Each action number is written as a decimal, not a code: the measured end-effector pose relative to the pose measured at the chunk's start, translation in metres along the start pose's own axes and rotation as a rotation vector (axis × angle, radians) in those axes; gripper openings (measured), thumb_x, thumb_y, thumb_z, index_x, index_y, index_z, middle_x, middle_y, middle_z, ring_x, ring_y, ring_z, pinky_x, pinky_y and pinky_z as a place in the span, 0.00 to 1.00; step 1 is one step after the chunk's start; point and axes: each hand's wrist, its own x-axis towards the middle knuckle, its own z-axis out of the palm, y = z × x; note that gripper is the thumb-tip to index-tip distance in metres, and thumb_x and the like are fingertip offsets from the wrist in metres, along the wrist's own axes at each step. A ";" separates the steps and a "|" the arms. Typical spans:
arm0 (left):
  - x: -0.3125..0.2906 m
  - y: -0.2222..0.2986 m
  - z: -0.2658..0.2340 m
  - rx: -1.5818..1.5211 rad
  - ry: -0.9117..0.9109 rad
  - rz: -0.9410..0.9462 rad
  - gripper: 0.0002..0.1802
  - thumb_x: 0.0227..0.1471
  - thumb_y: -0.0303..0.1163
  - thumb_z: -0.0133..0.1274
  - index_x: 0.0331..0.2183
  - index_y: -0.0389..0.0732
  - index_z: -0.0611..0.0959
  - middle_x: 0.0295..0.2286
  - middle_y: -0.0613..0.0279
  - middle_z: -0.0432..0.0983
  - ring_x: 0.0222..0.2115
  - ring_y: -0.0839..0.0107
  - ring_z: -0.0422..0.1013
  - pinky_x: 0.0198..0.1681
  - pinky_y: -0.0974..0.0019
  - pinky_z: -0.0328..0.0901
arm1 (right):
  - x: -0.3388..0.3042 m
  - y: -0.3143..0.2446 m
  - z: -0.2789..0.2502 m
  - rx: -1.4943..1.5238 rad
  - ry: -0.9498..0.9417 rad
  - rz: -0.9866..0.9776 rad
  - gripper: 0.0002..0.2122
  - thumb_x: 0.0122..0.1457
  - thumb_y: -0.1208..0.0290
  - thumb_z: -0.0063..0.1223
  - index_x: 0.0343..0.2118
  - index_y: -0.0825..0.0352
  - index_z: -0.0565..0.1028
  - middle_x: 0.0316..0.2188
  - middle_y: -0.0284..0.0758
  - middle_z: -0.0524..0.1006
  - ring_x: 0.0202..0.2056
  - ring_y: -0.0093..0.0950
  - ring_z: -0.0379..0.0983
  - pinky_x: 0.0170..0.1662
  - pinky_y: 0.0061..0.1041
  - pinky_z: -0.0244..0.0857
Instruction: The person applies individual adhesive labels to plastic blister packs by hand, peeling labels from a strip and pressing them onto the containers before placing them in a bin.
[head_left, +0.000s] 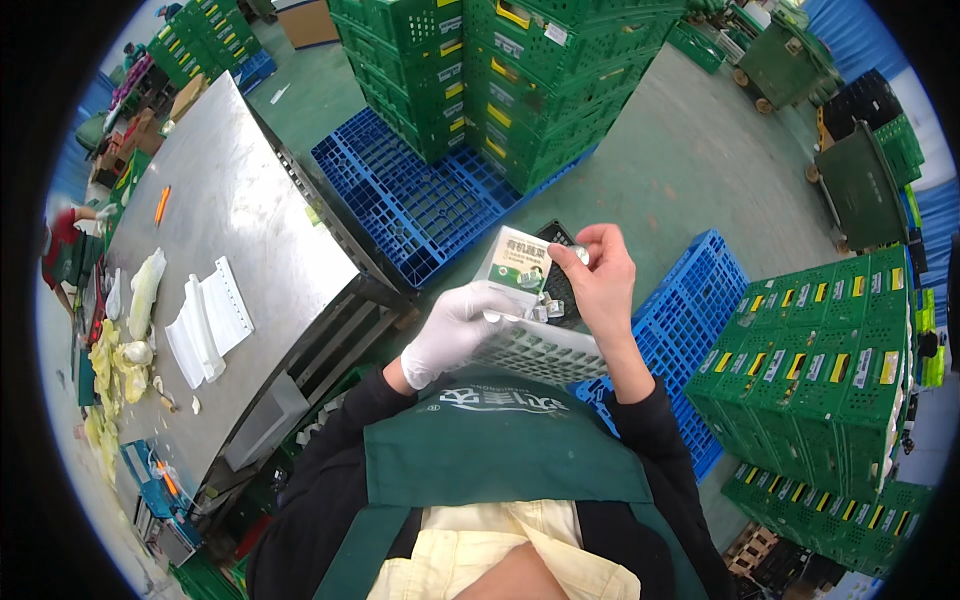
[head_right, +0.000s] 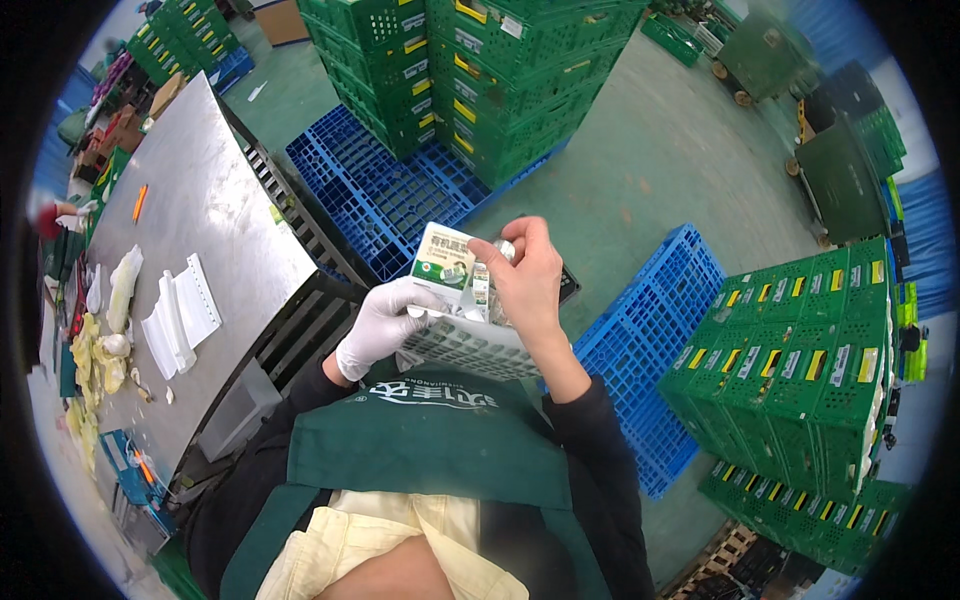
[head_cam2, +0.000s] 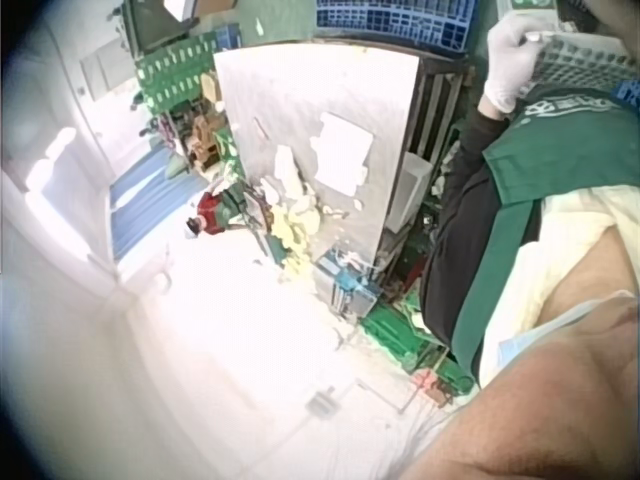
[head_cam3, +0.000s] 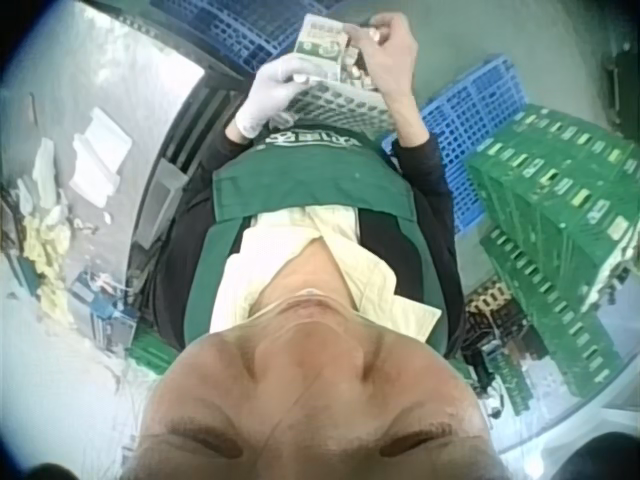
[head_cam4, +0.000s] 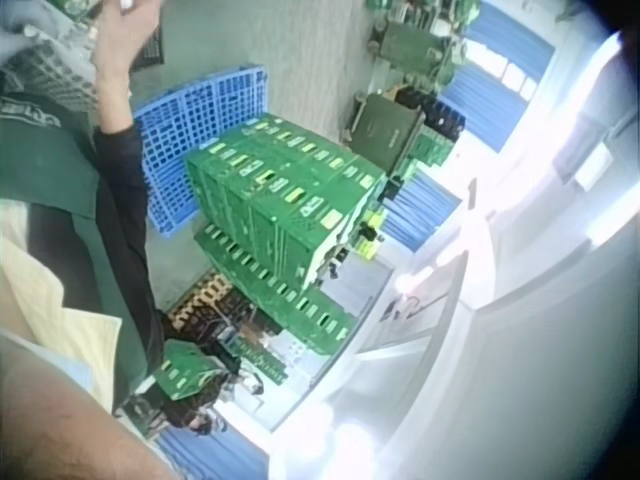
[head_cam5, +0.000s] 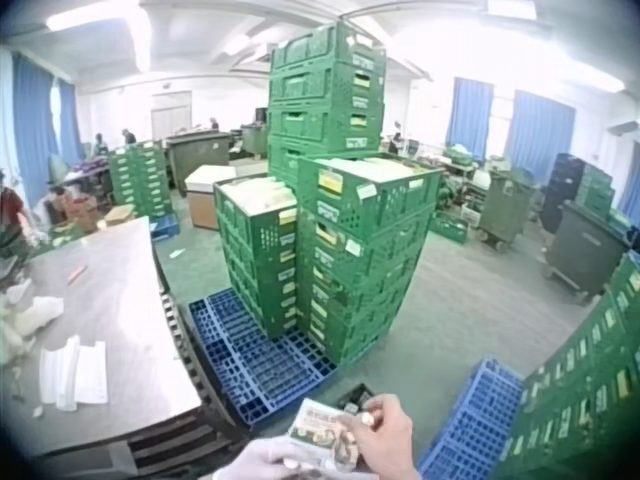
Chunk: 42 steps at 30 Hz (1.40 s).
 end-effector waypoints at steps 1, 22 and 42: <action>0.002 -0.001 -0.001 -0.010 0.029 0.040 0.07 0.45 0.22 0.54 0.32 0.36 0.80 0.35 0.60 0.75 0.36 0.72 0.71 0.40 0.71 0.64 | -0.003 -0.005 0.001 0.135 -0.124 0.009 0.10 0.49 0.75 0.58 0.32 0.72 0.70 0.19 0.29 0.71 0.21 0.16 0.64 0.26 0.17 0.60; 0.005 -0.003 -0.003 -0.235 0.179 -0.205 0.03 0.45 0.20 0.55 0.28 0.35 0.79 0.28 0.66 0.74 0.30 0.79 0.70 0.35 0.74 0.66 | 0.014 0.002 -0.003 -0.105 -0.152 -0.065 0.15 0.44 0.69 0.62 0.28 0.68 0.65 0.17 0.38 0.69 0.19 0.35 0.68 0.26 0.28 0.63; 0.030 0.007 -0.009 0.002 0.070 0.086 0.07 0.41 0.18 0.57 0.28 0.35 0.81 0.31 0.61 0.75 0.31 0.76 0.71 0.36 0.73 0.66 | 0.025 0.004 0.018 0.311 -0.414 -0.071 0.08 0.53 0.70 0.54 0.30 0.71 0.74 0.21 0.29 0.74 0.20 0.19 0.63 0.23 0.20 0.58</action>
